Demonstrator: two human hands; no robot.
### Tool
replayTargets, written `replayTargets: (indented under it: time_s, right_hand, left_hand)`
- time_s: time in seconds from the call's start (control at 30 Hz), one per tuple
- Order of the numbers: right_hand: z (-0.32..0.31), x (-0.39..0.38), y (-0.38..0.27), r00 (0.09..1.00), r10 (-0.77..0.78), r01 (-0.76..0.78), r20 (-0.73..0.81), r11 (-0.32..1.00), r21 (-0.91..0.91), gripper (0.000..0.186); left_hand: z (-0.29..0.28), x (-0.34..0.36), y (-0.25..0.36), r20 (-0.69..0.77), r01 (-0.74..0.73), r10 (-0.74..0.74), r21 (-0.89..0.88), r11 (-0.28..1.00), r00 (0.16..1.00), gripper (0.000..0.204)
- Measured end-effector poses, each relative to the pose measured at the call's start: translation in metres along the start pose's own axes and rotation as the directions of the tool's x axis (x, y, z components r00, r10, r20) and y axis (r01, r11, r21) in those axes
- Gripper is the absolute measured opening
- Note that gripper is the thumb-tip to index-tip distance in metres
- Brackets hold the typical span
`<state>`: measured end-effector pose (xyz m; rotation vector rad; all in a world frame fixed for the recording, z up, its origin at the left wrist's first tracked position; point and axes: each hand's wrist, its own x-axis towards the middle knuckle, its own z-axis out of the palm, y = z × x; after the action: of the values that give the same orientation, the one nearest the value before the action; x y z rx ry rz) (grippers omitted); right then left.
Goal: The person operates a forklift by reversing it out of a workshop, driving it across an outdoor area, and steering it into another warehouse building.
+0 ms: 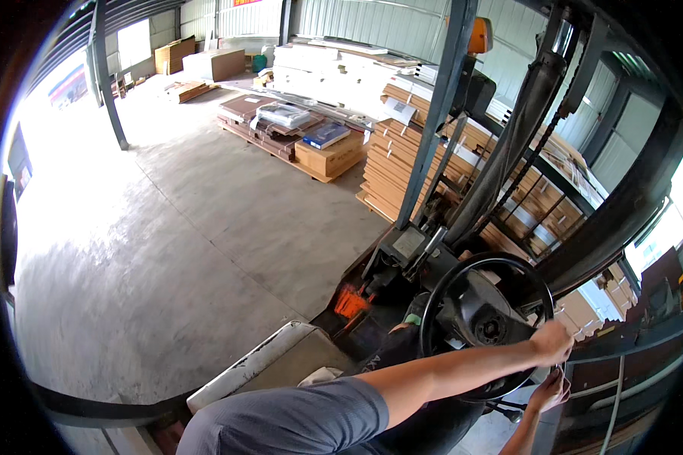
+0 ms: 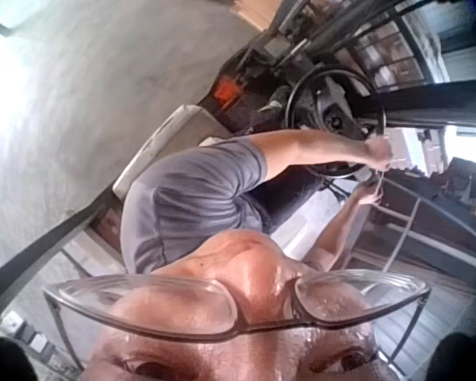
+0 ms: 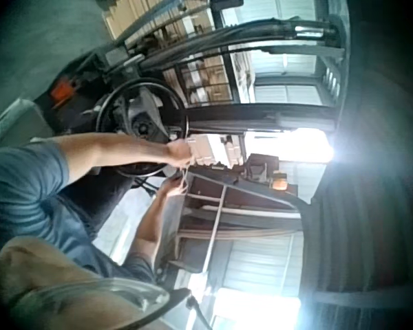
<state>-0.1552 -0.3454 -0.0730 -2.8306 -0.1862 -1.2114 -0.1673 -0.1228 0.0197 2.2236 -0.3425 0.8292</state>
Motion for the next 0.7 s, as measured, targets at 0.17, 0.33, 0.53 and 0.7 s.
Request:
replayTargets:
  time_s: [0.17,0.33,0.53,0.7]
  right_hand:
    - [0.014,0.008,0.035,0.997,-0.012,0.015,-0.071,0.999,0.052,0.023]
    - [0.018,0.028,0.011,0.996,-0.009,0.0,-0.085,0.994,-0.106,0.015]
    - [0.031,0.058,-0.013,0.973,-0.04,0.042,-0.228,0.999,0.003,0.017]
    - [0.031,0.077,-0.009,0.988,0.006,0.008,-0.156,0.996,0.094,0.02]
  left_hand:
    - [-0.001,-0.073,0.036,0.073,-0.172,0.186,-0.167,0.971,0.98,0.02]
    - [-0.018,-0.073,0.026,0.084,-0.161,0.18,-0.192,0.968,0.98,0.023]
    - [-0.011,-0.025,0.006,0.101,-0.174,0.203,-0.242,0.954,0.974,0.024]
    - [-0.007,-0.013,0.003,0.11,-0.229,0.264,-0.259,0.939,0.958,0.026]
